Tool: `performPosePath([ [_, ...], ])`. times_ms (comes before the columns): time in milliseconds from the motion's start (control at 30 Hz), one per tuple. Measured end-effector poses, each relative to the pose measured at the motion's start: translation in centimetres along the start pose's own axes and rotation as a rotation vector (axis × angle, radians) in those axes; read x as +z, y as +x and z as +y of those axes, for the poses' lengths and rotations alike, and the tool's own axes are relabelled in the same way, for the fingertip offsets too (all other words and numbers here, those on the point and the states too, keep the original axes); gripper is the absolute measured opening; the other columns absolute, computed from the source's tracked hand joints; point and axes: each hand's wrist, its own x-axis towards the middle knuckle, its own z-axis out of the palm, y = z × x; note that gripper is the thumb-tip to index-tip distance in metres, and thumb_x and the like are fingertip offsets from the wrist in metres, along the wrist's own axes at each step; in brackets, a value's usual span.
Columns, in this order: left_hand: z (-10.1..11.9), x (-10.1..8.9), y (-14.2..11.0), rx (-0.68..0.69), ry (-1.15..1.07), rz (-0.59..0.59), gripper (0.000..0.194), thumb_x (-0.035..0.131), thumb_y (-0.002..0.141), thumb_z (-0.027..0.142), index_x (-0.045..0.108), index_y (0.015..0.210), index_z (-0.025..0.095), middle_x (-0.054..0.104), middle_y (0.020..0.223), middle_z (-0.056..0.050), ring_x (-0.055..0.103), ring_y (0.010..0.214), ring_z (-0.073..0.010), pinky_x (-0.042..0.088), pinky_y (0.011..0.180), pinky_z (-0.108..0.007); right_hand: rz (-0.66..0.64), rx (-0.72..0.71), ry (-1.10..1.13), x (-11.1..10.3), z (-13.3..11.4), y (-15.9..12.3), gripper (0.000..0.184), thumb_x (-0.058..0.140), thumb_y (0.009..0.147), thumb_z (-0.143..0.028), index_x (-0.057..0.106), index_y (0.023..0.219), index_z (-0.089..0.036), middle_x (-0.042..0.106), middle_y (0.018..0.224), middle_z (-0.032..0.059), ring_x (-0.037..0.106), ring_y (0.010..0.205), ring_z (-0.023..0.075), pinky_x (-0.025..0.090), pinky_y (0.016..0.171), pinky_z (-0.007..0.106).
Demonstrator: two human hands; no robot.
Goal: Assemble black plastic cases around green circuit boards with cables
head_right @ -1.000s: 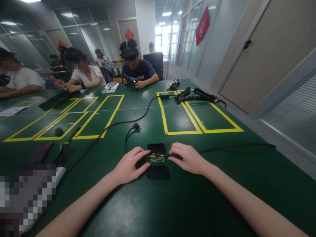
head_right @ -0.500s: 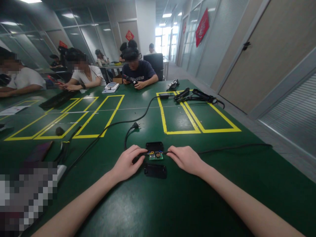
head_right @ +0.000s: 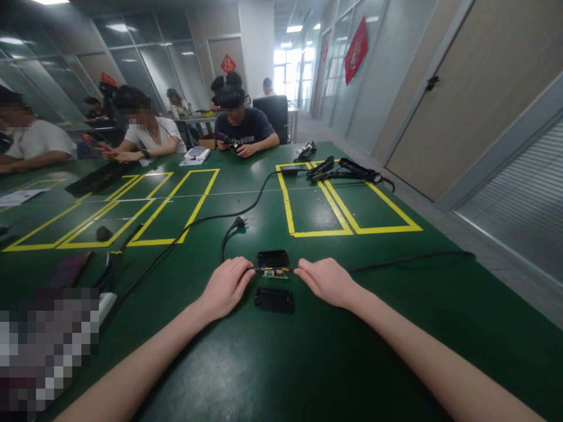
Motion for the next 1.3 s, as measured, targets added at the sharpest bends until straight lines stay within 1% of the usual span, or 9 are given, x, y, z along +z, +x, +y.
performPosePath([
  [200,0.1,-0.6,-0.2,0.021,-0.077,-0.025,0.031,0.039,0.11,0.034,0.063,0.096,0.02,0.069,0.085,-0.004,0.065,0.079,-0.0199,0.052,0.076,-0.031,-0.042,-0.022,0.099,-0.9,-0.4,-0.4,0.046,0.028,0.111,-0.044,0.05,0.077,-0.025,0.06,0.057,0.0001,0.059,0.047,0.0181,0.042,0.053,0.029],
  [400,0.1,-1.2,-0.4,0.055,-0.168,0.03,0.031,0.038,0.109,0.033,0.064,0.098,0.019,0.069,0.084,-0.004,0.066,0.076,-0.0189,0.051,0.074,-0.029,-0.022,-0.092,0.185,-1.2,-1.0,-0.7,0.049,0.024,0.112,-0.046,0.051,0.077,-0.024,0.058,0.057,-0.0008,0.056,0.046,0.016,0.043,0.053,0.028],
  [467,0.1,-1.4,-0.5,0.079,-0.187,0.027,0.031,0.038,0.109,0.033,0.063,0.097,0.019,0.068,0.082,-0.004,0.066,0.073,-0.018,0.05,0.072,-0.028,-0.019,-0.113,0.192,-1.4,-1.2,-0.9,0.05,0.024,0.112,-0.046,0.052,0.077,-0.024,0.058,0.057,-0.0007,0.056,0.046,0.0155,0.043,0.053,0.028],
  [600,0.1,-1.8,-0.8,0.123,-0.209,-0.039,0.031,0.037,0.108,0.032,0.062,0.095,0.019,0.066,0.076,-0.002,0.063,0.066,-0.0161,0.048,0.067,-0.027,-0.05,-0.122,0.189,-1.8,-1.5,-1.1,0.048,0.026,0.112,-0.044,0.056,0.08,-0.022,0.059,0.059,-0.0006,0.056,0.048,0.0147,0.042,0.056,0.027],
  [700,0.1,-2.3,-0.9,0.141,-0.186,-0.098,0.03,0.037,0.107,0.031,0.061,0.092,0.02,0.065,0.074,-0.001,0.062,0.064,-0.016,0.045,0.065,-0.026,-0.082,-0.123,0.143,-2.0,-1.6,-1.1,0.047,0.027,0.111,-0.042,0.057,0.081,-0.021,0.061,0.061,0.0003,0.057,0.05,0.015,0.042,0.059,0.028],
  [867,0.3,-2.9,-0.9,0.133,-0.132,-0.215,0.021,0.044,0.102,0.027,0.06,0.088,0.021,0.064,0.072,0.0,0.063,0.064,-0.0165,0.041,0.062,-0.026,-0.158,-0.12,0.107,-1.7,-1.9,-1.0,0.045,0.031,0.111,-0.041,0.058,0.08,-0.021,0.063,0.062,0.0006,0.059,0.052,0.0151,0.041,0.061,0.028],
  [1000,0.4,-2.8,-1.0,0.154,-0.115,-0.244,0.018,0.049,0.098,0.025,0.058,0.084,0.021,0.061,0.066,0.001,0.06,0.059,-0.0158,0.037,0.058,-0.026,-0.188,-0.13,0.085,-1.5,-1.9,-0.9,0.045,0.033,0.111,-0.039,0.059,0.08,-0.021,0.062,0.059,0.0,0.058,0.049,0.0147,0.042,0.061,0.028],
  [1133,0.5,-2.6,-1.0,0.176,-0.094,-0.231,0.016,0.05,0.097,0.025,0.059,0.083,0.02,0.059,0.063,0.002,0.058,0.056,-0.015,0.035,0.057,-0.026,-0.166,-0.121,0.098,-1.5,-1.6,-0.8,0.043,0.036,0.11,-0.04,0.066,0.087,-0.02,0.068,0.064,0.0022,0.063,0.053,0.0158,0.042,0.058,0.027],
  [1300,0.5,-2.3,-1.1,0.203,-0.073,-0.194,0.013,0.052,0.096,0.025,0.061,0.088,0.02,0.061,0.066,0.001,0.059,0.058,-0.0153,0.037,0.058,-0.026,-0.118,-0.131,0.146,-1.6,-1.4,-0.9,0.038,0.042,0.109,-0.039,0.074,0.101,-0.02,0.074,0.071,0.0036,0.067,0.057,0.0165,0.046,0.061,0.028],
])
